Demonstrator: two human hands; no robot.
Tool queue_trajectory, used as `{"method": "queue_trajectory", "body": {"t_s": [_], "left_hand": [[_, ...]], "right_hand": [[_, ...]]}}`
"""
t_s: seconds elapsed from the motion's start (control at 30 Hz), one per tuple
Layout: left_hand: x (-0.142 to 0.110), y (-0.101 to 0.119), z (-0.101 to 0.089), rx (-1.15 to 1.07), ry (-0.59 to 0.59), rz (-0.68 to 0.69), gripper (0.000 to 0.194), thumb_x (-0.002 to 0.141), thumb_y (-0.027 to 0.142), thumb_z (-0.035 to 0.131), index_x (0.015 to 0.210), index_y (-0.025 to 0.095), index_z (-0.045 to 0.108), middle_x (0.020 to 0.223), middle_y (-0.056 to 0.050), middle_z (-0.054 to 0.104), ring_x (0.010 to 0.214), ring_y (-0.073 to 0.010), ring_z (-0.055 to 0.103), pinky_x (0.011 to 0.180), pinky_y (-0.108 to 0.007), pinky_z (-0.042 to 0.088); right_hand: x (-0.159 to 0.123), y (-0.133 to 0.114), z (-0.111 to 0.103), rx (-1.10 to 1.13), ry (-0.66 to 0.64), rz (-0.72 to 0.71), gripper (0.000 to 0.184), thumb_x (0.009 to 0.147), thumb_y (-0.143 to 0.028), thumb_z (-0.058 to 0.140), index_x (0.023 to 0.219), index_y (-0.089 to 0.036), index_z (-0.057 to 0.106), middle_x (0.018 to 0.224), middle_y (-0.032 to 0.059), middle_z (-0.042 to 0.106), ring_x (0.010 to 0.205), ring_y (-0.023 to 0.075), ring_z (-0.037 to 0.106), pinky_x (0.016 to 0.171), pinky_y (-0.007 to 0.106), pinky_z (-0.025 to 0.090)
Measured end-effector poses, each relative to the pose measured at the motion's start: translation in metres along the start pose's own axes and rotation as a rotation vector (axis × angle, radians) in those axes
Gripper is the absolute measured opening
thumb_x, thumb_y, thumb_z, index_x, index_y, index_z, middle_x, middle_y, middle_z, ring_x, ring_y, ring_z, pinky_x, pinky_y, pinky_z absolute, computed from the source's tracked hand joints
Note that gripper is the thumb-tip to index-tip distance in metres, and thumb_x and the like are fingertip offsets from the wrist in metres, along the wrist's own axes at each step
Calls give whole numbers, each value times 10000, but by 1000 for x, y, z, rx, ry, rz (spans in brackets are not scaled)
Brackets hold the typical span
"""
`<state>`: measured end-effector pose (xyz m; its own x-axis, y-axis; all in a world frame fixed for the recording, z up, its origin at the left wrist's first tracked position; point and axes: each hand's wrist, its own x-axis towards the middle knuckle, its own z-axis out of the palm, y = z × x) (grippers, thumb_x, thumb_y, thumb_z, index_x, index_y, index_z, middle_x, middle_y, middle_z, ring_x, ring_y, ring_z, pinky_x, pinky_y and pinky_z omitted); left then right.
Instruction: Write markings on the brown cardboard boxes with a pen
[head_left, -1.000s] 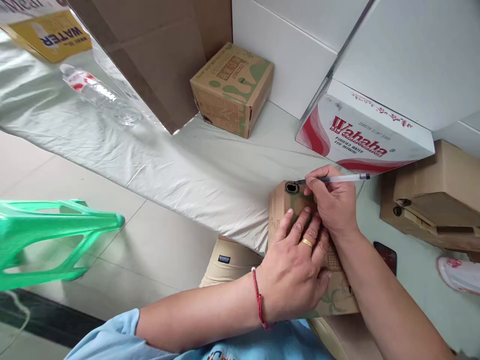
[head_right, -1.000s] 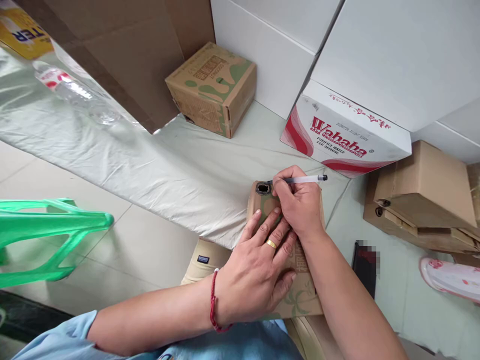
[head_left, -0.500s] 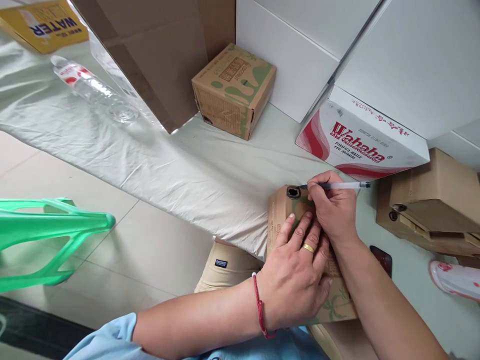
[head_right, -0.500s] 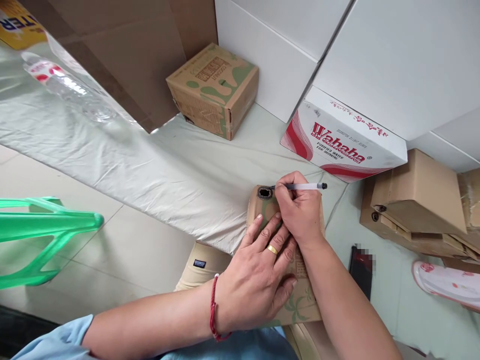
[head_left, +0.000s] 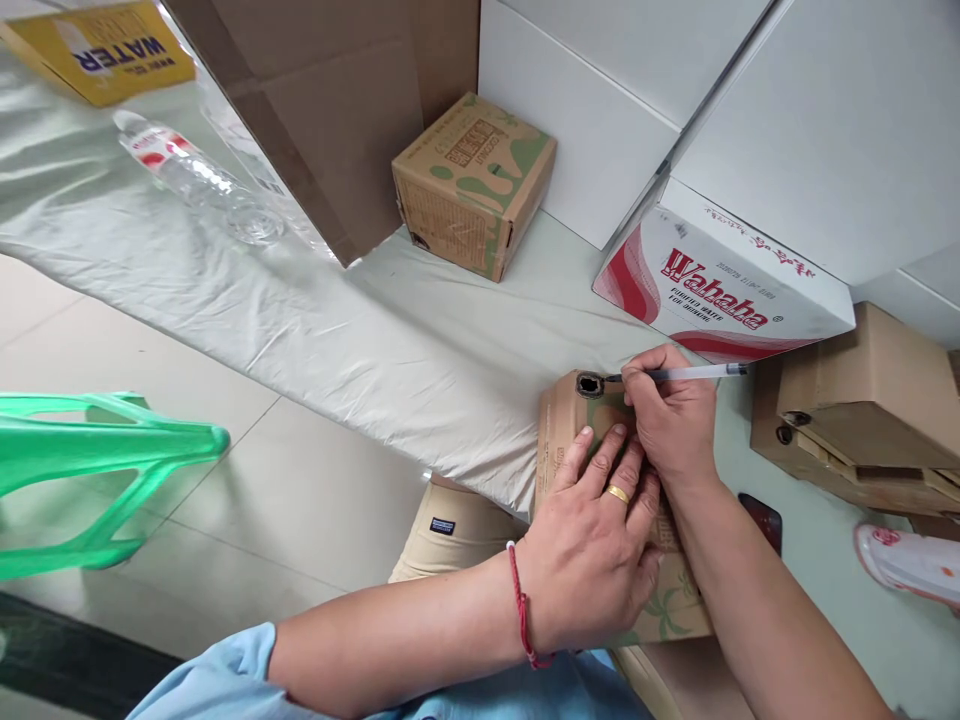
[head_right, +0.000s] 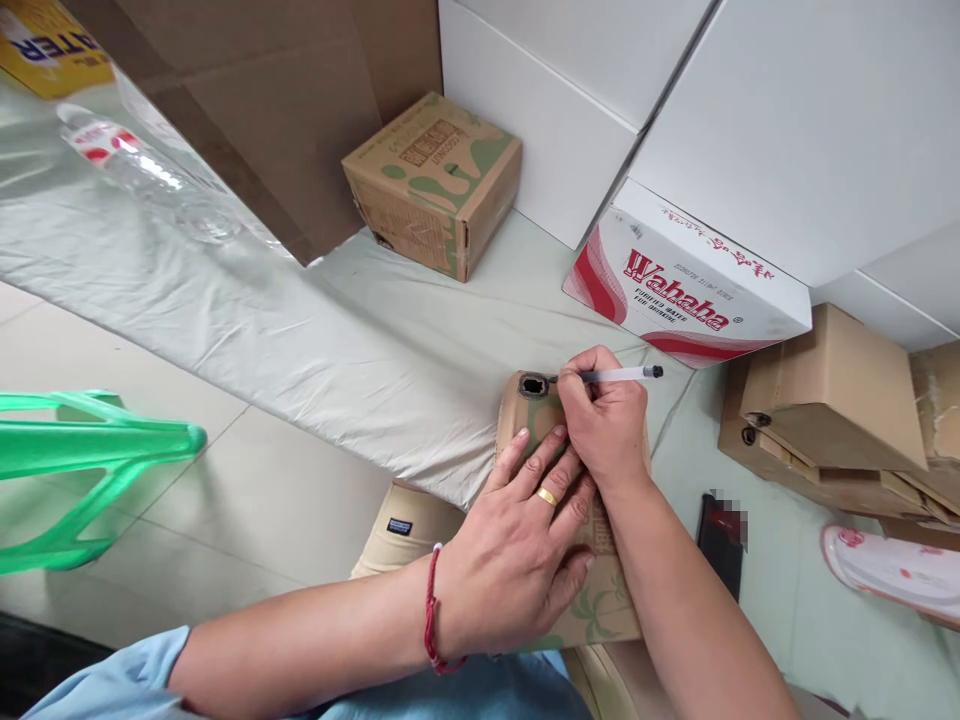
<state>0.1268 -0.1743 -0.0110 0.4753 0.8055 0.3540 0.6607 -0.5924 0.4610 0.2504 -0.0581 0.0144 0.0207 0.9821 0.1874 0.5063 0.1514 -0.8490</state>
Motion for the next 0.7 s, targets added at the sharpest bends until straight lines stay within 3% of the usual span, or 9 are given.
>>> {"method": "queue_trajectory", "body": {"t_s": [0.5, 0.7], "left_hand": [[0, -1, -1, -2, 12, 6, 636, 1060, 464, 540, 1563, 76, 578, 1683, -249, 527, 1619, -442, 443, 1351, -631, 273], [1, -1, -2, -11, 2, -1, 633, 1057, 470, 547, 1561, 88, 590, 1680, -233, 538, 1627, -438, 429, 1357, -625, 270]], "right_hand": [[-1, -1, -1, -49, 30, -27, 97, 832, -229, 623, 738, -239, 603, 634, -59, 541, 595, 122, 458, 576, 266, 373], [-4, 0, -5, -40, -63, -25, 121, 847, -218, 639, 739, -243, 594, 626, -58, 535, 577, 121, 444, 569, 270, 363]]}}
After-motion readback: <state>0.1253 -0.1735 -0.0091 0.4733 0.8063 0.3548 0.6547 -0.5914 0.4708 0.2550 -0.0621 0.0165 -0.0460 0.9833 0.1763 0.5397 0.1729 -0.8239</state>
